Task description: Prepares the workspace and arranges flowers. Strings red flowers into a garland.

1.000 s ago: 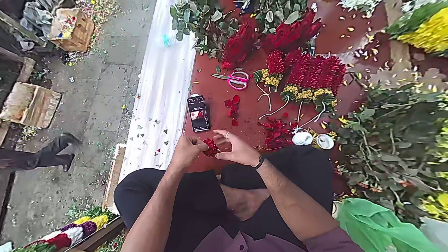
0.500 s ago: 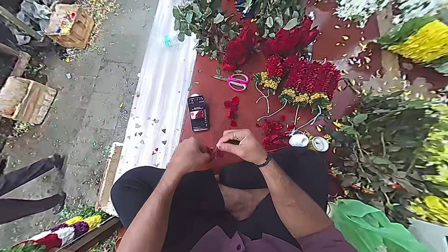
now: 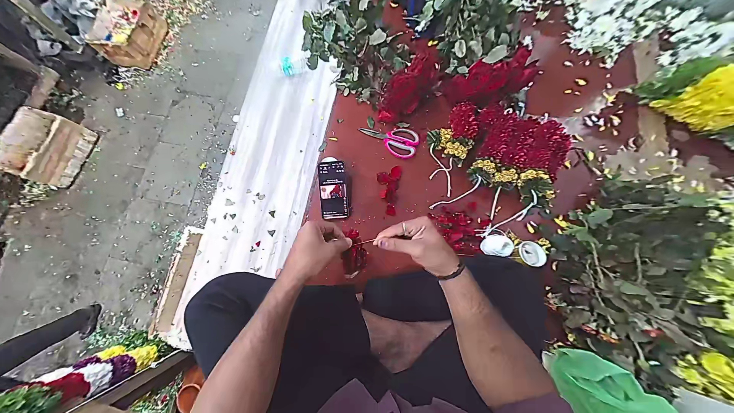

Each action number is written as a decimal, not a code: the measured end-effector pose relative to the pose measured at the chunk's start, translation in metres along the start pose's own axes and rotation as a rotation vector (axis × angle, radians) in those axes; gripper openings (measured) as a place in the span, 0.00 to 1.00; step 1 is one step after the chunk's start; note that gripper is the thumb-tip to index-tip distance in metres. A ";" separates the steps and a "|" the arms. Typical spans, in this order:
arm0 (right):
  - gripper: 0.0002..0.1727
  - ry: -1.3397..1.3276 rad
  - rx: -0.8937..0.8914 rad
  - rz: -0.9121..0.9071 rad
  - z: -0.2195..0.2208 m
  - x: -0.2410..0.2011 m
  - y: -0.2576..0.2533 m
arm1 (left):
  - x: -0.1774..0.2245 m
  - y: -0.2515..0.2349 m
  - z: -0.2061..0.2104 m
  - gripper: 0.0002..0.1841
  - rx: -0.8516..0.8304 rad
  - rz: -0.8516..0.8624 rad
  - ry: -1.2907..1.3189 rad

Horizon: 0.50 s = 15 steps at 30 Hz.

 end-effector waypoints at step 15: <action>0.17 0.997 0.114 0.553 -0.102 0.153 -0.034 | -0.006 0.005 0.007 0.08 -0.120 -0.090 -0.208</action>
Point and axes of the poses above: each hand's wrist, its own y-axis away from the middle knuckle, its own z-axis out of the palm, x = y × z, the point moved 8 cm from there along -y, towards the middle knuckle, and after that the axes turned 9 degrees about -z, right-handed, at the moved point
